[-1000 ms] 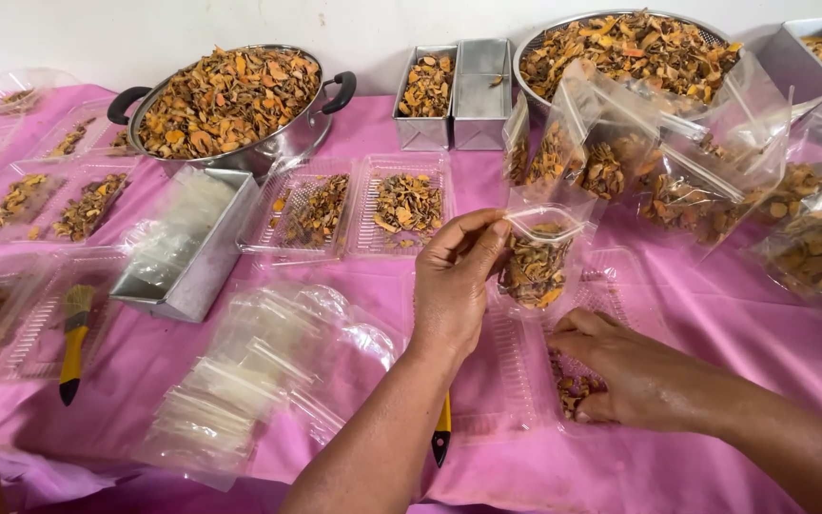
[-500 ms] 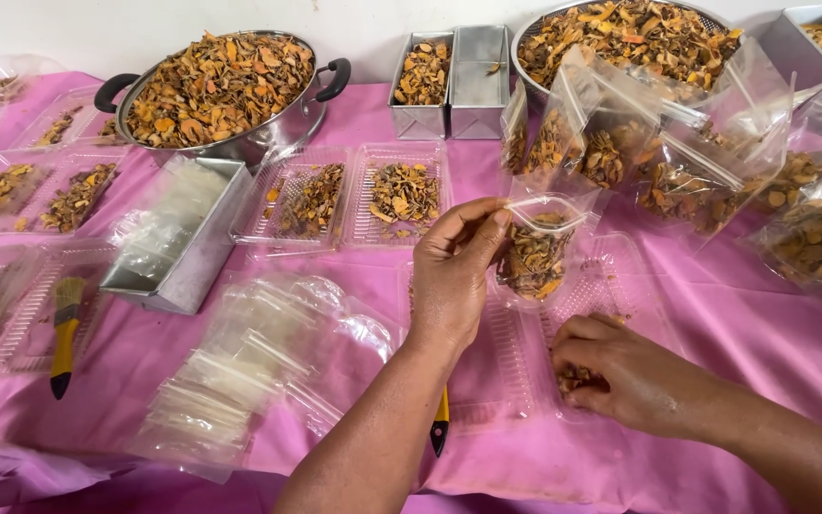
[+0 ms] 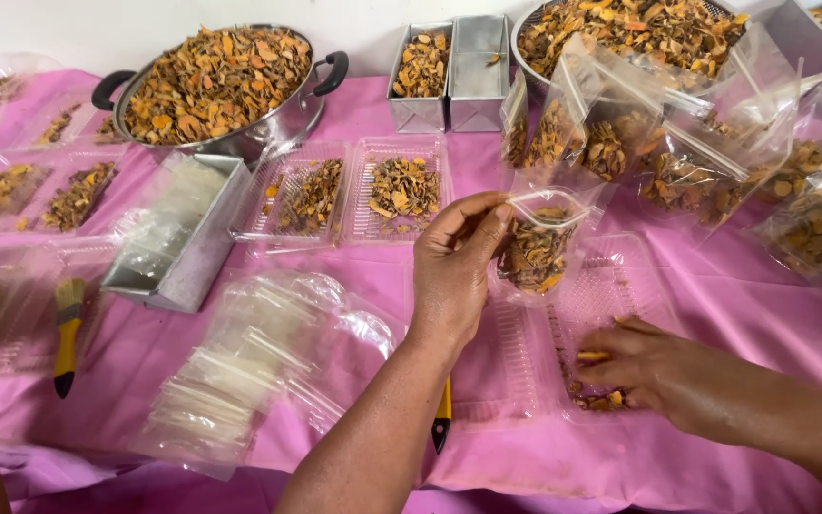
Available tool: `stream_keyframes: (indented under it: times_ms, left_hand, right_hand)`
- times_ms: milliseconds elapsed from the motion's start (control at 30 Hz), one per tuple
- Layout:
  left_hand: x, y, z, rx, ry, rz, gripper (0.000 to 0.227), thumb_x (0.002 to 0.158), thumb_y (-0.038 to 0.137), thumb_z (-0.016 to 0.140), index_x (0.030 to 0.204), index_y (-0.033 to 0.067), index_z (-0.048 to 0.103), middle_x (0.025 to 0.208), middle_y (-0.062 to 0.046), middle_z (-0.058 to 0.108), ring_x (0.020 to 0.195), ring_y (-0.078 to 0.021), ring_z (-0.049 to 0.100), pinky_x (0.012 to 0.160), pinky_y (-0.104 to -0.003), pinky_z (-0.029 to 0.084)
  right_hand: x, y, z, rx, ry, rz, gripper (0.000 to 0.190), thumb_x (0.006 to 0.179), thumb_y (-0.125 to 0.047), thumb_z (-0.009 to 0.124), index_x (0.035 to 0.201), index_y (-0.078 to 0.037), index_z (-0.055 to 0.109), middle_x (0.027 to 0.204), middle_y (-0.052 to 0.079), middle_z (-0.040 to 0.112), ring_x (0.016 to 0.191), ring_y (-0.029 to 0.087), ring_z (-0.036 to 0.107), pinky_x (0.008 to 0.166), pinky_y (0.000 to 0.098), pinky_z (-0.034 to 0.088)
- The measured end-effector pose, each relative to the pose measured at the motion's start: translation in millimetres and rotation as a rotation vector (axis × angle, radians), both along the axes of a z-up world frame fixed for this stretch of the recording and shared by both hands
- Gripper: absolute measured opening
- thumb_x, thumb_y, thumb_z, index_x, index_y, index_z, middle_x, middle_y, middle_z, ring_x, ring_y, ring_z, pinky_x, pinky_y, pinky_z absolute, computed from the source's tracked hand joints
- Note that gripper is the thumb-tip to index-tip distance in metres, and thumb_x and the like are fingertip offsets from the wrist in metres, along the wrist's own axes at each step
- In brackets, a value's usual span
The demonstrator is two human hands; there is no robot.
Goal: The person sorts dried material by hand, placing it into plastic bags and containers on a table.
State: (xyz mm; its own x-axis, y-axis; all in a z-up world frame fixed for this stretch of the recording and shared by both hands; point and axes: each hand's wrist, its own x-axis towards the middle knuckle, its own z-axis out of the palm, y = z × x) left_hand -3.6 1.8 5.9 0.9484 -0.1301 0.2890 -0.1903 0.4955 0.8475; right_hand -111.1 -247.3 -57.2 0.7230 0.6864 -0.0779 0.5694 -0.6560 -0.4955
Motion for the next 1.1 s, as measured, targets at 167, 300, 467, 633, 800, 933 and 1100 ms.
stream_keyframes:
  times_ms: [167,300,467,633,800,933,1100]
  left_hand:
    - [-0.8,0.7,-1.4,-0.015,0.009,-0.037,0.023,0.091,0.008,0.075,0.114,0.004,0.074,0.107,-0.01,0.077,0.102,-0.0191,0.072,0.094,-0.03,0.061]
    - [-4.8,2.0,2.7,0.02,0.009,-0.097,0.024,0.091,0.011,0.075,0.114,0.0063,0.074,0.108,-0.009,0.076,0.105,-0.0185,0.071,0.097,-0.031,0.061]
    - [-4.5,0.3,2.0,0.026,0.003,-0.079,0.021,0.091,0.01,0.077,0.111,0.0069,0.076,0.102,-0.006,0.076,0.098,-0.0137,0.069,0.091,-0.026,0.06]
    - [-5.8,-0.3,0.8,0.095,0.002,-0.096,0.021,0.09,0.012,0.076,0.111,0.0093,0.076,0.107,-0.006,0.076,0.101,-0.0174,0.07,0.093,-0.03,0.062]
    - [-8.0,-6.3,-3.1,0.093,0.027,-0.123,0.015,0.093,0.012,0.075,0.108,0.0083,0.077,0.097,-0.005,0.076,0.088,-0.0136,0.07,0.077,-0.024,0.06]
    - [-8.7,-9.5,-7.2,0.096,0.053,-0.146,0.014,0.093,0.012,0.076,0.107,0.0084,0.078,0.09,-0.004,0.075,0.078,-0.0116,0.068,0.065,-0.023,0.055]
    - [-10.6,-8.8,-2.3,0.094,0.063,-0.141,0.013,0.093,0.011,0.075,0.105,0.0079,0.078,0.093,-0.004,0.076,0.084,-0.0121,0.069,0.076,-0.023,0.057]
  right_hand:
    - [-9.6,0.1,-5.2,0.107,0.025,-0.096,0.036,0.086,0.003,0.064,0.109,-0.016,0.082,0.118,0.0,0.069,0.109,0.016,0.067,0.087,0.0319,0.055]
    - [-5.1,-11.5,-15.4,0.094,0.153,-0.309,0.009,0.086,-0.014,0.081,0.084,-0.022,0.085,0.098,-0.009,0.073,0.087,0.009,0.074,0.075,0.0278,0.058]
    - [2.0,-7.5,18.5,0.126,0.174,-0.454,0.008,0.08,-0.017,0.085,0.082,-0.022,0.092,0.1,-0.012,0.085,0.088,0.005,0.084,0.085,0.0245,0.067]
    - [8.2,13.9,105.2,0.369,0.296,-1.026,0.018,0.08,0.011,0.084,0.093,0.002,0.093,0.101,0.011,0.096,0.085,0.025,0.087,0.086,0.0348,0.072]
    - [17.0,13.9,145.9,0.604,-0.524,-0.479,0.013,0.087,0.009,0.069,0.1,0.007,0.071,0.106,0.022,0.073,0.081,0.021,0.075,0.075,0.0247,0.066]
    - [33.1,44.8,152.5,0.485,-0.68,-0.505,0.011,0.087,0.007,0.077,0.098,0.006,0.074,0.104,0.023,0.073,0.102,0.029,0.073,0.096,0.0336,0.064]
    - [38.6,59.7,158.0,0.336,-0.657,-0.412,0.013,0.086,-0.006,0.075,0.098,-0.004,0.08,0.099,0.013,0.078,0.099,0.025,0.074,0.108,0.0413,0.056]
